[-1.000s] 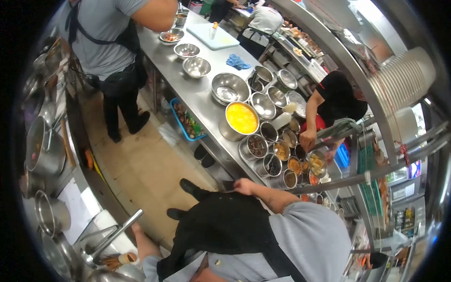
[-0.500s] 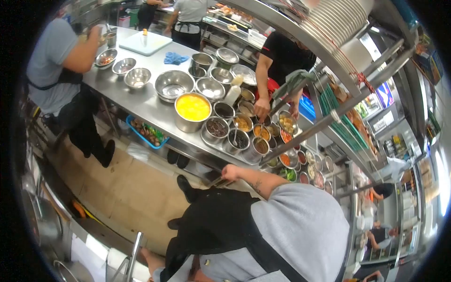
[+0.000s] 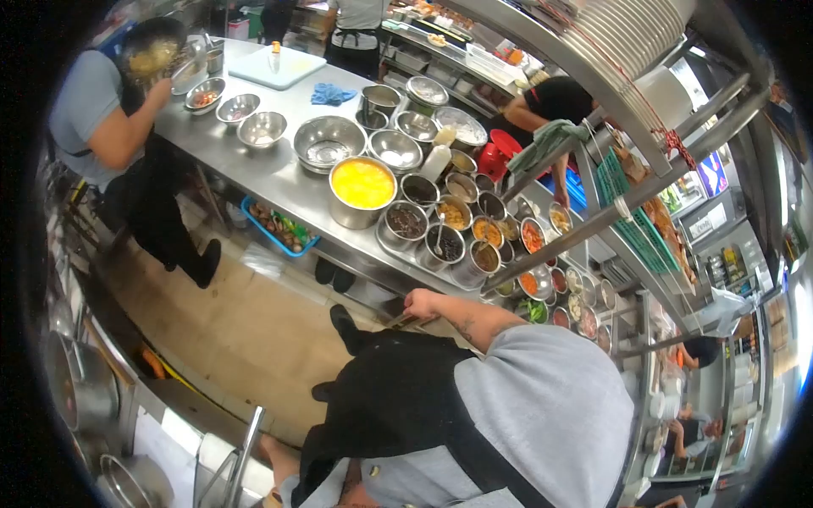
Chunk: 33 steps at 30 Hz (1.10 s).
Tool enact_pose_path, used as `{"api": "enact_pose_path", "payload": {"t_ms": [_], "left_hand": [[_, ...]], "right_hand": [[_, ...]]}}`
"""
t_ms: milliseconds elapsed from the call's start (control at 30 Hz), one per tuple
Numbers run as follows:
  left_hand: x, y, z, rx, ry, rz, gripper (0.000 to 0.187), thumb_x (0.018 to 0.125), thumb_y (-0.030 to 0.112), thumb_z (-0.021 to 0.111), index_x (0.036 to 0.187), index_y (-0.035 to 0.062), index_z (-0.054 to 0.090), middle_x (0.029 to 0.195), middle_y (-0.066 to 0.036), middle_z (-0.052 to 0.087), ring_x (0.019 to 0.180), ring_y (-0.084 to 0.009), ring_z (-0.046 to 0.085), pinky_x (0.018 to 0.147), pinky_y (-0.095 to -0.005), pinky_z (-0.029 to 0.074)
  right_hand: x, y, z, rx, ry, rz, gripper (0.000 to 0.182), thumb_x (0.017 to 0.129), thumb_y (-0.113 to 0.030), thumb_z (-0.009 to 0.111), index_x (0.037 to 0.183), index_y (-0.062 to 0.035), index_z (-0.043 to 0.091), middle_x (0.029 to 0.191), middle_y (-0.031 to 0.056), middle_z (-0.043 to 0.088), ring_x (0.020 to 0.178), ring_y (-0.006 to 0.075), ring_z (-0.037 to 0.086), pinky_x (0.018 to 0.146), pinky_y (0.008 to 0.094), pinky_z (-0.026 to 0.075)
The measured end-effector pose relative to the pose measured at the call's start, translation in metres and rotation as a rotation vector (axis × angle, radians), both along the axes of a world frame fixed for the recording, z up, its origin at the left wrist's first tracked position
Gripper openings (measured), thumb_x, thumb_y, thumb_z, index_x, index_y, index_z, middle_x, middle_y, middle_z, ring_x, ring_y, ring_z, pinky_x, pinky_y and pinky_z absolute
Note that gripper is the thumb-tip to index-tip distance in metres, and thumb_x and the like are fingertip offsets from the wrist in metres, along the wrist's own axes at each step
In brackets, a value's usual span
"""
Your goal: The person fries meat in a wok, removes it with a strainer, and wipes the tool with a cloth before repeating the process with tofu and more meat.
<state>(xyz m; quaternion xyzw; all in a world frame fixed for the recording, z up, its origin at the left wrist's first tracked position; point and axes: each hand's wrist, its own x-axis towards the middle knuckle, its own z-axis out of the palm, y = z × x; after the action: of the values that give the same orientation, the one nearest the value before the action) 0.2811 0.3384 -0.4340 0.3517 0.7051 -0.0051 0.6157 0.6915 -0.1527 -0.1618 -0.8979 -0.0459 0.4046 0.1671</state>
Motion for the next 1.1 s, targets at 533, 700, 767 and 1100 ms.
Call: {"api": "enact_pose_path", "payload": {"t_ms": [533, 700, 767, 1100], "left_hand": [[-0.001, -0.021, -0.004, 0.046, -0.241, 0.248, 0.028, 0.086, 0.019, 0.052, 0.097, -0.0035, 0.066, 0.099, -0.010, 0.065, 0.086, -0.0220, 0.062, 0.073, -0.0402, 0.052], [0.005, -0.020, -0.027, 0.283, 0.227, -0.618, 0.027, 0.090, 0.020, 0.051, 0.099, 0.0044, 0.071, 0.103, -0.014, 0.069, 0.093, -0.0266, 0.068, 0.076, -0.0394, 0.055], [0.012, -0.023, -0.022, 0.417, 0.528, -1.214, 0.027, 0.092, 0.020, 0.051, 0.099, 0.0082, 0.073, 0.104, -0.016, 0.070, 0.097, -0.0289, 0.069, 0.078, -0.0390, 0.056], [0.003, -0.029, -0.030, 0.454, 0.499, -0.966, 0.029, 0.090, 0.021, 0.051, 0.097, 0.0054, 0.074, 0.101, -0.018, 0.070, 0.098, -0.0302, 0.069, 0.085, -0.0430, 0.054]], "right_hand": [[0.017, 0.029, 0.009, -0.030, 0.086, -0.055, 0.045, 0.084, -0.025, 0.070, 0.122, -0.0046, 0.060, 0.079, 0.0084, 0.065, 0.057, 0.0173, 0.060, 0.048, 0.0312, 0.049], [0.019, 0.049, 0.020, -0.002, 0.113, -0.092, 0.043, 0.084, -0.024, 0.071, 0.120, -0.0040, 0.061, 0.078, 0.0079, 0.064, 0.056, 0.0174, 0.059, 0.048, 0.0311, 0.049], [0.022, 0.050, 0.011, -0.007, 0.123, -0.052, 0.042, 0.084, -0.024, 0.071, 0.119, -0.0029, 0.061, 0.078, 0.0079, 0.064, 0.057, 0.0172, 0.059, 0.049, 0.0315, 0.049], [0.029, 0.042, -0.009, 0.041, 0.105, 0.071, 0.043, 0.084, -0.024, 0.071, 0.119, -0.0017, 0.062, 0.089, 0.0096, 0.067, 0.065, 0.0184, 0.063, 0.052, 0.0327, 0.051]]}}
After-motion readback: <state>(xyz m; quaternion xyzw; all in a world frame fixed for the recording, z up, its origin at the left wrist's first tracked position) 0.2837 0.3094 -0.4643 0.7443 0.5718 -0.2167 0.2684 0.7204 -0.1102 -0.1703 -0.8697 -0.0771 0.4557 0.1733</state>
